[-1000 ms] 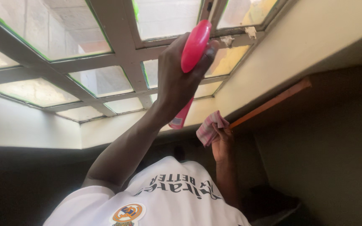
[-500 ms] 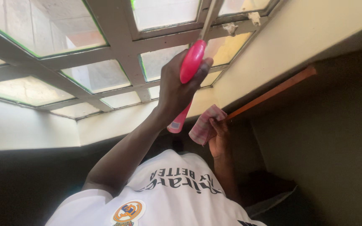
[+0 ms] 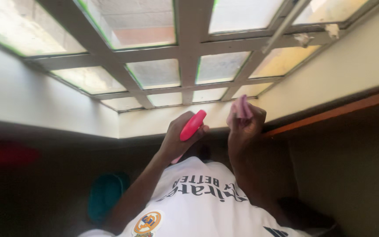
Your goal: The person cleans a multi-pane window using a pink spray bottle and a cloth. They repeatedly spray the glass and wipe each pane, moving across the window frame to cover different sections.
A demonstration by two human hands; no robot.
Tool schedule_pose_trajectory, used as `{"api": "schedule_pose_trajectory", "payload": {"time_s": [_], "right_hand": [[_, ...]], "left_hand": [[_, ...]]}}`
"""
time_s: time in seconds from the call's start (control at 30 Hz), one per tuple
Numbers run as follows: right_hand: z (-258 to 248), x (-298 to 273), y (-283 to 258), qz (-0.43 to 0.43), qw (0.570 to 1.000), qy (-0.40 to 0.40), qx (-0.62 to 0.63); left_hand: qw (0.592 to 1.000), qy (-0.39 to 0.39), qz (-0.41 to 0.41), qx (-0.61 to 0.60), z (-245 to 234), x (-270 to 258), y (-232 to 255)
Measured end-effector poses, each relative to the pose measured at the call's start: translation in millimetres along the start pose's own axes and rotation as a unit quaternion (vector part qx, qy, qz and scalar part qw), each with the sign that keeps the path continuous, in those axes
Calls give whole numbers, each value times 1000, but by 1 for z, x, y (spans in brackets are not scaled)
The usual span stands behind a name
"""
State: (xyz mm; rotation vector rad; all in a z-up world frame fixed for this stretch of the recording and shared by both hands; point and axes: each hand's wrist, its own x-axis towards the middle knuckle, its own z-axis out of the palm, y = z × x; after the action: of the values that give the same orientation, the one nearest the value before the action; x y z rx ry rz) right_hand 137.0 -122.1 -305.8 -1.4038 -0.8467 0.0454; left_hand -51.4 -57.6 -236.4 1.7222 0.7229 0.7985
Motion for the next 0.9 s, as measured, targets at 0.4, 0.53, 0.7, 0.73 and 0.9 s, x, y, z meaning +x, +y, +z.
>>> {"api": "schedule_pose_trajectory", "payload": {"time_s": [0.4, 0.53, 0.7, 0.73, 0.9], "right_hand": [[179, 101, -122, -387, 916, 107, 0], [206, 152, -143, -251, 952, 165, 58], [196, 128, -161, -325, 929, 177, 11], [191, 116, -165, -350, 920, 176, -3], [184, 98, -191, -269, 951, 155, -13]], "left_hand": [[992, 107, -59, -12, -68, -80, -5], [991, 123, -46, -5, -82, -83, -3], [990, 124, -66, -33, -96, -86, -4], [985, 127, -107, -40, -98, -87, -5], [962, 138, -235, -31, -107, -88, -8]]}}
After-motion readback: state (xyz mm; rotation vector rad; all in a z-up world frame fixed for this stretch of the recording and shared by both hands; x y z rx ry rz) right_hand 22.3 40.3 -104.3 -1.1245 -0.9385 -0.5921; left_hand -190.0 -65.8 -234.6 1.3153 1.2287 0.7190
